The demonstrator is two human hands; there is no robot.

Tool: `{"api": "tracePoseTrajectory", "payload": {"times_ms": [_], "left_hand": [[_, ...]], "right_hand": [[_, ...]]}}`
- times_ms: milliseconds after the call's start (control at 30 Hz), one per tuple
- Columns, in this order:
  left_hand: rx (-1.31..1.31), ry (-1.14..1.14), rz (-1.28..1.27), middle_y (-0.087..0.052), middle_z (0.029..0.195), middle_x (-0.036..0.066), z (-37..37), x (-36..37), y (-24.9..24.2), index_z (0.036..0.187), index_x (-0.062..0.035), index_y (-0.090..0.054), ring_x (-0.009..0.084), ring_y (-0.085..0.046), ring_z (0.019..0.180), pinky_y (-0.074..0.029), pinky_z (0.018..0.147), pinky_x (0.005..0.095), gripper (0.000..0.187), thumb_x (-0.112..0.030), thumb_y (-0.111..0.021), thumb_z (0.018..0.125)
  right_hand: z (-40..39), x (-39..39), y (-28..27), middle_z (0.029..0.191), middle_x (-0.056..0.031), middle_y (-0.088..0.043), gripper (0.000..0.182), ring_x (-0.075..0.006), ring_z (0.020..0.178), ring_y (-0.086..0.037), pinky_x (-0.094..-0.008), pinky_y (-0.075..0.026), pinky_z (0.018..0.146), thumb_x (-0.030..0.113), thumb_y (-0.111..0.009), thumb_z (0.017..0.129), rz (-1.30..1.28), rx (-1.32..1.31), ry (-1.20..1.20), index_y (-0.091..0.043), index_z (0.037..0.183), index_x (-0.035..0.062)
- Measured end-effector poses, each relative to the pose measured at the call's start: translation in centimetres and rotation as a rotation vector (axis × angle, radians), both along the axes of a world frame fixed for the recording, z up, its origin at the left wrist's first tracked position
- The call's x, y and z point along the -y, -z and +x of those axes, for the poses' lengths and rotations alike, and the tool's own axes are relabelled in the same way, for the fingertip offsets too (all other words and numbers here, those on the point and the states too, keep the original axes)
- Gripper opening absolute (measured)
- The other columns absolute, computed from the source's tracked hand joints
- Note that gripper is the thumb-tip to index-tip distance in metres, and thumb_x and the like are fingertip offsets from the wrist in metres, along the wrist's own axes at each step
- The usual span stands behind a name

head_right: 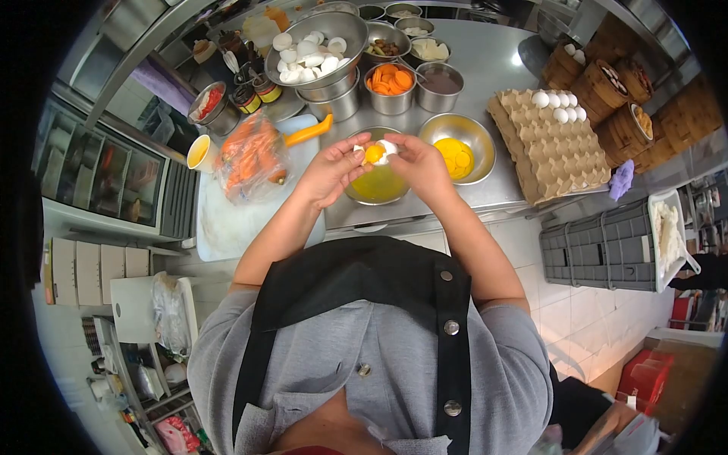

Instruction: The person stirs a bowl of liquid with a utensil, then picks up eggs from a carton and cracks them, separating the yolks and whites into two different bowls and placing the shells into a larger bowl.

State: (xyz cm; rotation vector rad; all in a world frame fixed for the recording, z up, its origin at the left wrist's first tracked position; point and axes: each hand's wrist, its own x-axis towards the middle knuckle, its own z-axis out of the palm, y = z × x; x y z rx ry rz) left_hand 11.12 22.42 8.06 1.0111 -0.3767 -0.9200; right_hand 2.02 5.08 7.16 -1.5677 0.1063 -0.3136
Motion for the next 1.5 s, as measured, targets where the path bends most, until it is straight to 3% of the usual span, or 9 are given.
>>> {"api": "tracePoseTrajectory", "payload": {"times_ms": [167,400,667,767,833,1033,1167,1333,1500], "left_hand": [[0.046,-0.039,0.082,-0.054,0.120,0.010,-0.5,-0.2,-0.6,0.132,0.0013,-0.038,0.0151,-0.054,0.106,-0.044,0.092,0.0267,0.047,-0.013,-0.055,0.091],[-0.013,0.009,0.058,-0.052,0.122,0.012,-0.1,-0.4,-0.5,0.131,0.0025,-0.037,0.0172,-0.054,0.108,-0.044,0.095,0.0275,0.046,-0.014,-0.054,0.092],[0.092,-0.019,0.240,-0.053,0.118,0.008,0.4,-0.6,2.2,0.131,0.0036,-0.038,0.0177,-0.056,0.104,-0.047,0.088,0.0252,0.047,-0.014,-0.055,0.091],[0.502,0.042,0.534,-0.056,0.113,0.009,0.5,-0.6,2.9,0.132,0.0006,-0.040,0.0171,-0.057,0.102,-0.047,0.083,0.0258,0.049,-0.013,-0.057,0.089],[0.952,0.084,0.822,-0.059,0.108,0.013,0.2,-0.4,2.5,0.131,-0.0033,-0.044,0.0194,-0.060,0.095,-0.047,0.081,0.0288,0.049,-0.013,-0.060,0.085],[1.334,-0.129,0.673,-0.059,0.106,0.018,0.2,-0.5,2.6,0.126,-0.0032,-0.048,0.0277,-0.059,0.085,-0.046,0.081,0.0327,0.045,-0.014,-0.060,0.084],[1.074,-0.030,0.741,-0.056,0.115,0.016,0.1,-0.4,-0.1,0.128,-0.0031,-0.046,0.0295,-0.059,0.097,-0.048,0.081,0.0363,0.046,-0.015,-0.058,0.086],[0.267,0.002,0.258,-0.048,0.126,0.009,0.3,-0.5,-1.1,0.136,-0.0055,-0.036,0.0223,-0.060,0.096,-0.051,0.079,0.0317,0.046,-0.019,-0.049,0.094],[0.018,0.067,-0.030,-0.046,0.127,0.011,-0.6,-0.3,-3.3,0.136,-0.0050,-0.033,0.0279,-0.057,0.105,-0.051,0.084,0.0359,0.047,-0.020,-0.049,0.094]], "right_hand": [[-0.3,-0.2,1.2,0.108,-0.0076,-0.061,0.037,-0.0113,0.098,-0.057,-0.0253,-0.045,0.086,-0.002,-0.055,0.082,0.171,0.038,-0.053,-0.053,0.119,-0.0012],[-0.9,0.2,1.5,0.110,-0.0084,-0.060,0.036,-0.0143,0.099,-0.057,-0.0276,-0.046,0.086,0.000,-0.057,0.083,0.419,-0.017,-0.049,-0.053,0.119,-0.0010],[-1.1,1.6,-3.7,0.110,-0.0109,-0.061,0.032,-0.0186,0.100,-0.060,-0.0300,-0.050,0.084,0.006,-0.057,0.086,0.499,-0.094,-0.149,-0.054,0.118,-0.0010],[-1.1,2.1,-6.2,0.110,-0.0116,-0.061,0.034,-0.0194,0.098,-0.061,-0.0292,-0.051,0.084,0.007,-0.057,0.087,0.443,-0.061,-0.172,-0.053,0.119,-0.0019],[-1.1,2.3,-7.6,0.110,-0.0126,-0.061,0.035,-0.0207,0.097,-0.062,-0.0286,-0.052,0.083,0.008,-0.056,0.087,0.401,-0.026,-0.181,-0.052,0.120,-0.0025],[-0.8,2.2,-8.1,0.109,-0.0107,-0.062,0.035,-0.0170,0.094,-0.062,-0.0278,-0.051,0.082,0.008,-0.059,0.086,0.371,-0.030,-0.192,-0.053,0.119,-0.0020],[-0.7,2.4,-7.1,0.109,-0.0104,-0.062,0.035,-0.0166,0.094,-0.062,-0.0271,-0.051,0.081,0.008,-0.059,0.086,0.363,-0.062,-0.220,-0.053,0.120,-0.0020],[-0.6,2.6,-6.3,0.108,-0.0097,-0.062,0.035,-0.0158,0.092,-0.062,-0.0259,-0.051,0.080,0.007,-0.059,0.086,0.368,-0.084,-0.215,-0.053,0.119,-0.0022],[-0.5,2.5,-5.8,0.107,-0.0101,-0.062,0.036,-0.0150,0.092,-0.062,-0.0253,-0.051,0.079,0.006,-0.060,0.085,0.327,-0.107,-0.188,-0.053,0.119,-0.0029]]}}
